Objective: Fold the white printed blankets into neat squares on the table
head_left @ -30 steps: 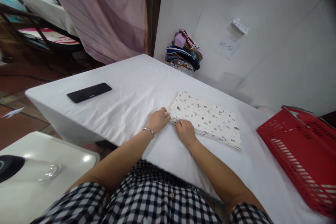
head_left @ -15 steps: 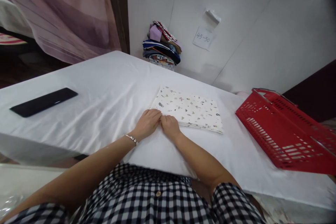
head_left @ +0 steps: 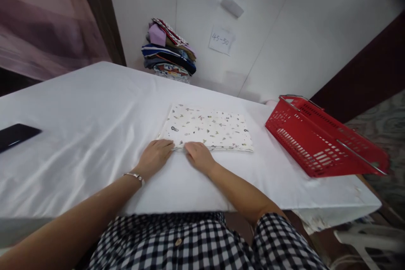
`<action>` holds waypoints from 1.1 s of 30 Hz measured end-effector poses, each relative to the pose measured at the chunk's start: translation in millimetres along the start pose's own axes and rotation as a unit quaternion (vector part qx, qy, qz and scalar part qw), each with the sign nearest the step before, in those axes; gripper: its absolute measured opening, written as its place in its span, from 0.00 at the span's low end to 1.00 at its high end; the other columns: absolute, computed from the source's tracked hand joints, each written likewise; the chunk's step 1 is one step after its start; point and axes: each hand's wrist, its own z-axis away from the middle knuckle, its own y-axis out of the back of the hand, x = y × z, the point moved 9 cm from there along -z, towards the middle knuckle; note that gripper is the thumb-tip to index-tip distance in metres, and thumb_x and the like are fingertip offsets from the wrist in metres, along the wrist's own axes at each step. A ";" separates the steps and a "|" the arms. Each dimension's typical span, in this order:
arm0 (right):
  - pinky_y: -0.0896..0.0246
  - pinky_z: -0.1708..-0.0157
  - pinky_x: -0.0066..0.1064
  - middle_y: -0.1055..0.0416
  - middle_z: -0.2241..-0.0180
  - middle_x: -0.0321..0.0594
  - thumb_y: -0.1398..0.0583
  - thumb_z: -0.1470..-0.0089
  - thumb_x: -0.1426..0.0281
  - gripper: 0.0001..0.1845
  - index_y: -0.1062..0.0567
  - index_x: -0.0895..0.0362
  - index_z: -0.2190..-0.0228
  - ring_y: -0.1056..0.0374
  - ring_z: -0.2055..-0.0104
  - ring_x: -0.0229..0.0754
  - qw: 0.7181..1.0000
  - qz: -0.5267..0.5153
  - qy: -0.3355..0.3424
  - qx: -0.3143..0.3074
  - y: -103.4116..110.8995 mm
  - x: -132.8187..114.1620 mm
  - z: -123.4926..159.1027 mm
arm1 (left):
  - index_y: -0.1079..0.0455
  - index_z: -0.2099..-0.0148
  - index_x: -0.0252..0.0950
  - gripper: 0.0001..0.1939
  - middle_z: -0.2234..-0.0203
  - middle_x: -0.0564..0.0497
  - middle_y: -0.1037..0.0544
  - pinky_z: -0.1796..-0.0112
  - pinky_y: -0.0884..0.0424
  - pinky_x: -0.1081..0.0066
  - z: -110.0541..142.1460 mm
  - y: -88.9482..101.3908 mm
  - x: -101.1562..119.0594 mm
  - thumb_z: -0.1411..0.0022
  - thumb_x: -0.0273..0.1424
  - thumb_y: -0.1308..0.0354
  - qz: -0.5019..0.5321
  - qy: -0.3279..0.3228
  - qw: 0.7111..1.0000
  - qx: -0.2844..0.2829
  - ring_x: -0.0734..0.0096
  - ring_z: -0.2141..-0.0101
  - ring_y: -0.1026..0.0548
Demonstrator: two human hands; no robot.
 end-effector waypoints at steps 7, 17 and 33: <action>0.51 0.45 0.40 0.33 0.48 0.42 0.50 0.39 0.67 0.17 0.31 0.55 0.51 0.41 0.44 0.41 0.989 0.039 -0.142 -0.010 42.9 108.9 101.8 | 0.28 0.56 0.42 0.18 0.54 0.47 0.25 0.51 0.37 0.56 1.1 -0.7 2.3 0.37 0.35 0.58 -0.043 -0.027 0.999 0.009 0.59 0.52 0.29; 0.43 0.51 0.39 0.28 0.55 0.49 0.49 0.45 0.61 0.22 0.26 0.61 0.57 0.35 0.50 0.47 0.832 -0.057 -0.526 0.166 115.5 248.1 258.7 | 0.28 0.56 0.43 0.19 0.55 0.47 0.24 0.53 0.36 0.53 0.0 -4.1 -4.0 0.39 0.38 0.60 -0.049 -0.045 0.997 0.041 0.57 0.53 0.29; 0.56 0.82 0.25 0.41 0.91 0.31 0.38 0.58 0.63 0.14 0.29 0.61 0.84 0.47 0.87 0.30 0.786 -0.164 -0.595 0.032 72.6 285.3 212.6 | 0.29 0.56 0.40 0.20 0.55 0.48 0.24 0.53 0.35 0.55 -1.4 -8.0 -6.0 0.38 0.37 0.61 -0.069 -0.051 0.996 0.040 0.59 0.53 0.29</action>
